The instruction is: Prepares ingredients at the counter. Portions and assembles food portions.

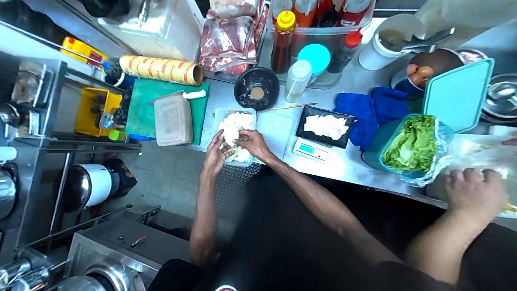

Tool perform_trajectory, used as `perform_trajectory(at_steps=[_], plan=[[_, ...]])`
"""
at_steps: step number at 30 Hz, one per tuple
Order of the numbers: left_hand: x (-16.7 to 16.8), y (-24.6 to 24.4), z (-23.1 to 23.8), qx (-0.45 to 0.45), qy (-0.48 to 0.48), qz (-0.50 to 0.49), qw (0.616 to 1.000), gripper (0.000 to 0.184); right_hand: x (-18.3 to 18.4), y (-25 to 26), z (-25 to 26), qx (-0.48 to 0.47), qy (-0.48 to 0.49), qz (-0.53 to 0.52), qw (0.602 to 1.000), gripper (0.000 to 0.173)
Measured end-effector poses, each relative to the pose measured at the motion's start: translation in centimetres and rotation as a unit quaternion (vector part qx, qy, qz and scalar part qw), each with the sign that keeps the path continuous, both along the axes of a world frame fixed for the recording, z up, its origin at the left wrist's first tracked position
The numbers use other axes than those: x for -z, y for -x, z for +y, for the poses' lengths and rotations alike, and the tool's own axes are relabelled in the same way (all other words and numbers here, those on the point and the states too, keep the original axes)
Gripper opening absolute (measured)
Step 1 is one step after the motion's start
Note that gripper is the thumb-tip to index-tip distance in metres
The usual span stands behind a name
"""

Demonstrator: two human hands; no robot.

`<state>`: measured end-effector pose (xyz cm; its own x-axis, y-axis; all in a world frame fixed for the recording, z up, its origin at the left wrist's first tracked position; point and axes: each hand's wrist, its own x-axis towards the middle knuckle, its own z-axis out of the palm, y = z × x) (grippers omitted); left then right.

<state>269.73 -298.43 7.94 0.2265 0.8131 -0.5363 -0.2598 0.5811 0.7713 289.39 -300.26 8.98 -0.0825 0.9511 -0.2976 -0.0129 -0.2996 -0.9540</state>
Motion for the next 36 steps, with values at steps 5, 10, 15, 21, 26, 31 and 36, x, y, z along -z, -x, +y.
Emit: perform_trajectory(at_steps=[5, 10, 15, 21, 26, 31, 36], plan=[[0.3, -0.6, -1.5, 0.008, -0.043, 0.014, 0.999, 0.041, 1.0, -0.3, -0.5, 0.015, -0.066, -0.096, 0.993, 0.024], [0.6, -0.3, -0.9, -0.017, -0.106, 0.170, 0.980, 0.042, 1.1, -0.8, -0.3, 0.081, -0.046, -0.051, 0.994, 0.023], [0.3, 0.1, -0.2, 0.007, -0.095, 0.232, 0.968, 0.029, 1.3, -2.3, 0.4, 0.083, 0.070, 0.114, 0.988, 0.031], [0.6, -0.5, 0.6, 0.055, -0.148, 0.364, 0.918, 0.016, 1.6, -4.4, 0.5, 0.123, 0.060, 0.103, 0.985, 0.030], [1.3, -1.5, 0.9, 0.108, -0.172, 0.409, 0.890, 0.030, 1.8, -5.1, 0.3, 0.119, 0.009, 0.078, 0.990, 0.024], [0.9, -2.8, 1.3, 0.133, -0.169, 0.439, 0.873, 0.032, 2.8, -3.7, 0.7, 0.132, -0.018, 0.133, 0.982, 0.025], [0.4, -2.1, 1.1, 0.237, -0.194, 0.558, 0.771, 0.053, 0.1, -9.9, -3.4, 0.190, -0.161, -0.137, 0.959, 0.019]])
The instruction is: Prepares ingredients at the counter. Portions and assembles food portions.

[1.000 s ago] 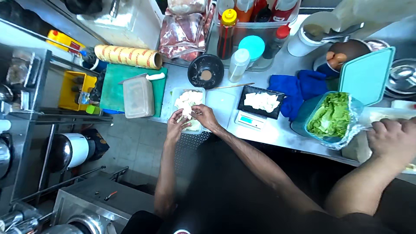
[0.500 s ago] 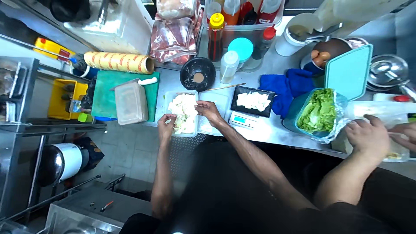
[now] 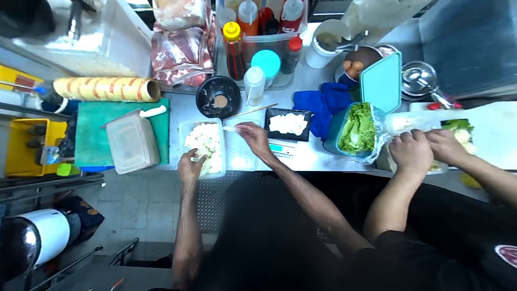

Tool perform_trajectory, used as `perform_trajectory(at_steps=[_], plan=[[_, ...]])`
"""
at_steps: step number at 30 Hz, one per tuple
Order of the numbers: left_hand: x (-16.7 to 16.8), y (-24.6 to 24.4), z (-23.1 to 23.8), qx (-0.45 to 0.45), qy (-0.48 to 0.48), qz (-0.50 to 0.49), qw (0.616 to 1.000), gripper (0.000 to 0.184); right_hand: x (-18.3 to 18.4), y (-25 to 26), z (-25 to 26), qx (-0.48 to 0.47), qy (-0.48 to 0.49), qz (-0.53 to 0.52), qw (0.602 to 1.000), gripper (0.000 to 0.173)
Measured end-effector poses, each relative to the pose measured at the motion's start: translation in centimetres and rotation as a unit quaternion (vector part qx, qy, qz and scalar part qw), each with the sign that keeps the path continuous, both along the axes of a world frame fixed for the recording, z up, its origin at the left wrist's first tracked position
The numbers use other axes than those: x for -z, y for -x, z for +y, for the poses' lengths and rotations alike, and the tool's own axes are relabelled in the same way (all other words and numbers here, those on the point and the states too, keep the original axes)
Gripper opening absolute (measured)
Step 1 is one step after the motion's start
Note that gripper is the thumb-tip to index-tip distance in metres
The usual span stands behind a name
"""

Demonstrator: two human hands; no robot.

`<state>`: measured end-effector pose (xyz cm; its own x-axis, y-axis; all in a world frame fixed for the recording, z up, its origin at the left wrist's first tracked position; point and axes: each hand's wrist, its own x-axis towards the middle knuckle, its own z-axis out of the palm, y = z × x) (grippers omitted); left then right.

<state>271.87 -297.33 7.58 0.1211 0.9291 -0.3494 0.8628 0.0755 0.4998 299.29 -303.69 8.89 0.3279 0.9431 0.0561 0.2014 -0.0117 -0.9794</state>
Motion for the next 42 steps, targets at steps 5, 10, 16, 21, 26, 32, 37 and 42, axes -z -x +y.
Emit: perform_trajectory(at_steps=[5, 10, 16, 21, 26, 32, 37, 42], plan=[[0.4, -0.8, -1.0, 0.076, -0.031, 0.080, 0.993, 0.052, 0.7, -10.4, -5.2, 0.074, 0.011, -0.300, 0.951, 0.020], [2.5, -1.2, -0.4, 0.121, -0.135, 0.058, 0.982, 0.034, 5.2, -14.3, -2.5, 0.048, 0.045, -0.393, 0.917, 0.023], [0.4, -0.7, 0.3, 0.033, -0.157, -0.047, 0.986, 0.039, 6.7, -13.5, -2.2, -0.023, 0.083, -0.455, 0.886, 0.025], [0.3, 1.2, -0.8, -0.090, -0.091, -0.284, 0.950, 0.025, 3.5, -11.9, -2.4, -0.011, 0.098, -0.427, 0.899, 0.026], [-1.0, 0.9, -2.1, -0.167, 0.025, -0.504, 0.847, 0.017, -2.4, -5.4, -2.1, -0.078, 0.059, -0.231, 0.968, 0.033], [-2.6, -1.4, -3.0, -0.134, 0.105, -0.587, 0.791, 0.015, -3.4, 3.6, 0.6, -0.226, 0.033, 0.000, 0.974, 0.052], [-2.9, -1.3, -2.8, -0.138, 0.065, -0.529, 0.835, 0.015, -1.7, 5.4, 0.2, -0.214, 0.015, -0.018, 0.976, 0.026], [-3.3, -1.7, -3.2, -0.091, 0.045, -0.455, 0.885, 0.055, -1.1, 6.4, 0.3, -0.215, 0.028, -0.010, 0.976, 0.024]])
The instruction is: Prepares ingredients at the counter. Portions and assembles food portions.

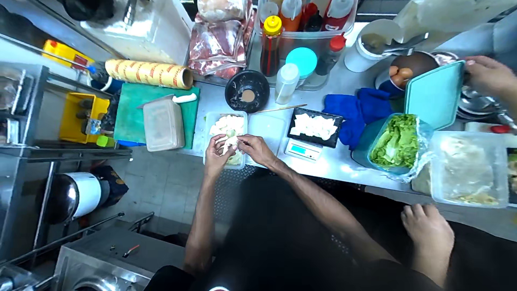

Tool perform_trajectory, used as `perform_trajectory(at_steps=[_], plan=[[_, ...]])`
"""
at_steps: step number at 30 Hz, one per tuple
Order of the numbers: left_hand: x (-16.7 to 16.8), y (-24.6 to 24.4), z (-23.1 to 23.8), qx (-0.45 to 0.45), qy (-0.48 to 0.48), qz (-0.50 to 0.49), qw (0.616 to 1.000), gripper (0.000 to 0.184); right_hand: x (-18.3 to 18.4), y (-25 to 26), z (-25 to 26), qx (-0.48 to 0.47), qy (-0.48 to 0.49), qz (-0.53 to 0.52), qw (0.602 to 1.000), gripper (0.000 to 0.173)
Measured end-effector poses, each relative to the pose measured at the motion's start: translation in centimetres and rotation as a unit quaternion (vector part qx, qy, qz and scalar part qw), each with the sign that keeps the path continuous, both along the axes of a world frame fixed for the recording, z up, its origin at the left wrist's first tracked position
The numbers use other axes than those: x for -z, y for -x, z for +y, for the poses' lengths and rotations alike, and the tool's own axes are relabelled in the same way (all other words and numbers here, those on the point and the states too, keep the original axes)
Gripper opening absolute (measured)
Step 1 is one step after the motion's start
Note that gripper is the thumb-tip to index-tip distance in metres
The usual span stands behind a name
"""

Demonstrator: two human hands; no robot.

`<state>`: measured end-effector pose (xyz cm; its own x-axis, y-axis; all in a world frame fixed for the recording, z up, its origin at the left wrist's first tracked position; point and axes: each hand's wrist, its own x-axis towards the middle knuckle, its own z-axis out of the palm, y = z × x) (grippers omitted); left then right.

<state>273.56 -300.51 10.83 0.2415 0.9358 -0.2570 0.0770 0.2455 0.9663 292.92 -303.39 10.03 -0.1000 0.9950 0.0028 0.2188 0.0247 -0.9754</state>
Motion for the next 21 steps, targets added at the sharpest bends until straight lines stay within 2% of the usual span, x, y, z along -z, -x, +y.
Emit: perform_trajectory(at_steps=[1, 4, 8, 11, 14, 15, 17, 19, 21], plan=[[-0.2, -0.2, -0.1, 0.007, -0.022, 0.030, 0.999, 0.053, -0.2, 0.0, -0.1, -0.008, 0.003, -0.005, 1.000, 0.024], [-0.7, -0.1, 0.1, 0.017, -0.096, 0.115, 0.989, 0.026, -1.4, -0.1, 0.7, -0.050, 0.033, -0.008, 0.998, 0.023], [-1.7, 1.6, 1.5, 0.055, -0.142, 0.184, 0.971, 0.022, 0.1, 0.3, 3.0, -0.098, 0.019, -0.020, 0.995, 0.029], [-2.1, 3.1, 2.5, 0.063, -0.147, 0.129, 0.979, 0.028, 0.1, 1.0, 4.5, -0.092, 0.056, 0.016, 0.994, 0.031], [-1.9, 3.5, 2.8, 0.024, -0.114, 0.036, 0.993, 0.030, 0.0, 1.7, 5.6, -0.078, 0.133, 0.128, 0.980, 0.034], [-1.7, 3.6, 2.8, 0.009, -0.104, 0.025, 0.994, 0.029, 0.0, 1.9, 5.8, -0.068, 0.130, 0.124, 0.981, 0.034], [-1.4, 3.8, 3.0, -0.006, -0.096, 0.061, 0.993, 0.027, -0.2, 2.0, 6.1, -0.028, 0.075, 0.014, 0.997, 0.033], [-1.6, 4.7, 3.4, -0.007, -0.108, 0.145, 0.983, 0.027, 0.4, 1.9, 6.3, 0.019, -0.011, -0.115, 0.993, 0.032], [-1.7, 5.6, 3.8, -0.014, -0.119, 0.173, 0.978, 0.027, 1.3, 1.5, 6.7, 0.038, -0.047, -0.166, 0.984, 0.031]])
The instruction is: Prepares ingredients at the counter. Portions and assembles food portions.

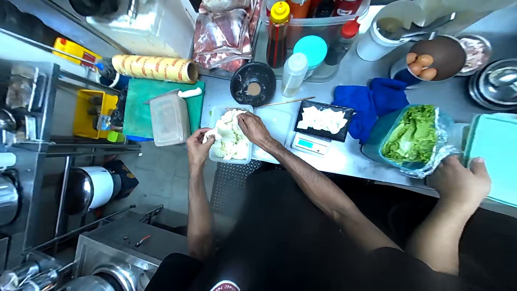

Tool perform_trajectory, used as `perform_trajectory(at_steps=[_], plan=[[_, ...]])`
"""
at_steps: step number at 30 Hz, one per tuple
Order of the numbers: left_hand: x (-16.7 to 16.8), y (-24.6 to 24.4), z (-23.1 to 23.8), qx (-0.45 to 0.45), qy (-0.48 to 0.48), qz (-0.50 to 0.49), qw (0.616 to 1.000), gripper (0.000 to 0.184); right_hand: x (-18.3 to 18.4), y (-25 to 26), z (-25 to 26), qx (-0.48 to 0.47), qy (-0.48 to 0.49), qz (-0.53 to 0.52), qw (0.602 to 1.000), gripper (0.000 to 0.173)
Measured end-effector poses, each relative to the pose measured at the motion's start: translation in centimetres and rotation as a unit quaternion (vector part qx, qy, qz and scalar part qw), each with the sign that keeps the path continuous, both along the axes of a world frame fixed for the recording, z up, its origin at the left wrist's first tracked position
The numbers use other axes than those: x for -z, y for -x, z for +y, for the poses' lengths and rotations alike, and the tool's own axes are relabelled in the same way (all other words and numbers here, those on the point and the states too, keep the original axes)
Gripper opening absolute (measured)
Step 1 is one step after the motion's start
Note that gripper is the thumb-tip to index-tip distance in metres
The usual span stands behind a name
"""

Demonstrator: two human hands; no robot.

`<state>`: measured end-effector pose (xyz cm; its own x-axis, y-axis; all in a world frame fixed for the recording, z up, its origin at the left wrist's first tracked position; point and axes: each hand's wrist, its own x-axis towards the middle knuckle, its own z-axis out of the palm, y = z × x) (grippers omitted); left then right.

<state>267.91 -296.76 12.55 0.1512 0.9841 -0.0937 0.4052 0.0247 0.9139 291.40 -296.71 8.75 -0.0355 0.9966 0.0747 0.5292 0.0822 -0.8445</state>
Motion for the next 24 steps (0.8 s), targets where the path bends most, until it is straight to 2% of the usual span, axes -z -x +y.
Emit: perform_trajectory(at_steps=[2, 4, 6, 8, 10, 12, 15, 18, 21, 24], plan=[[0.1, 0.4, -0.1, -0.006, -0.001, -0.004, 1.000, 0.030, 0.4, -0.3, 0.1, -0.026, 0.010, -0.038, 0.999, 0.029], [0.4, 0.5, -0.3, -0.012, 0.007, -0.026, 1.000, 0.037, 0.3, 0.1, -0.1, -0.068, 0.034, -0.114, 0.991, 0.034], [0.8, 0.4, -0.2, -0.034, 0.028, -0.089, 0.995, 0.036, 0.2, 1.3, -0.7, -0.123, 0.034, -0.174, 0.976, 0.023], [1.2, 0.2, -0.3, -0.067, 0.065, -0.186, 0.978, 0.031, 0.3, 2.9, -1.5, -0.244, 0.070, -0.216, 0.943, 0.010], [1.6, 0.2, -0.5, -0.097, 0.105, -0.284, 0.948, 0.027, 1.1, 4.7, -2.0, -0.346, 0.129, -0.272, 0.888, 0.011], [2.0, 0.4, -0.7, -0.116, 0.125, -0.348, 0.922, 0.023, 2.8, 6.4, -2.5, -0.366, 0.161, -0.321, 0.859, 0.019], [2.6, 1.4, -1.4, -0.121, 0.132, -0.361, 0.915, 0.021, 5.0, 7.6, -2.5, -0.346, 0.155, -0.352, 0.856, 0.026], [3.0, 2.3, -2.3, -0.096, 0.144, -0.337, 0.926, 0.028, 5.3, 7.7, -2.2, -0.340, 0.139, -0.351, 0.861, 0.025], [3.1, 3.0, -2.5, -0.069, 0.166, -0.310, 0.934, 0.038, 4.1, 6.4, -1.6, -0.324, 0.125, -0.292, 0.891, 0.021], [3.3, 3.3, -2.7, -0.065, 0.169, -0.284, 0.942, 0.033, 3.7, 5.5, -0.5, -0.302, 0.122, -0.190, 0.926, 0.023]])
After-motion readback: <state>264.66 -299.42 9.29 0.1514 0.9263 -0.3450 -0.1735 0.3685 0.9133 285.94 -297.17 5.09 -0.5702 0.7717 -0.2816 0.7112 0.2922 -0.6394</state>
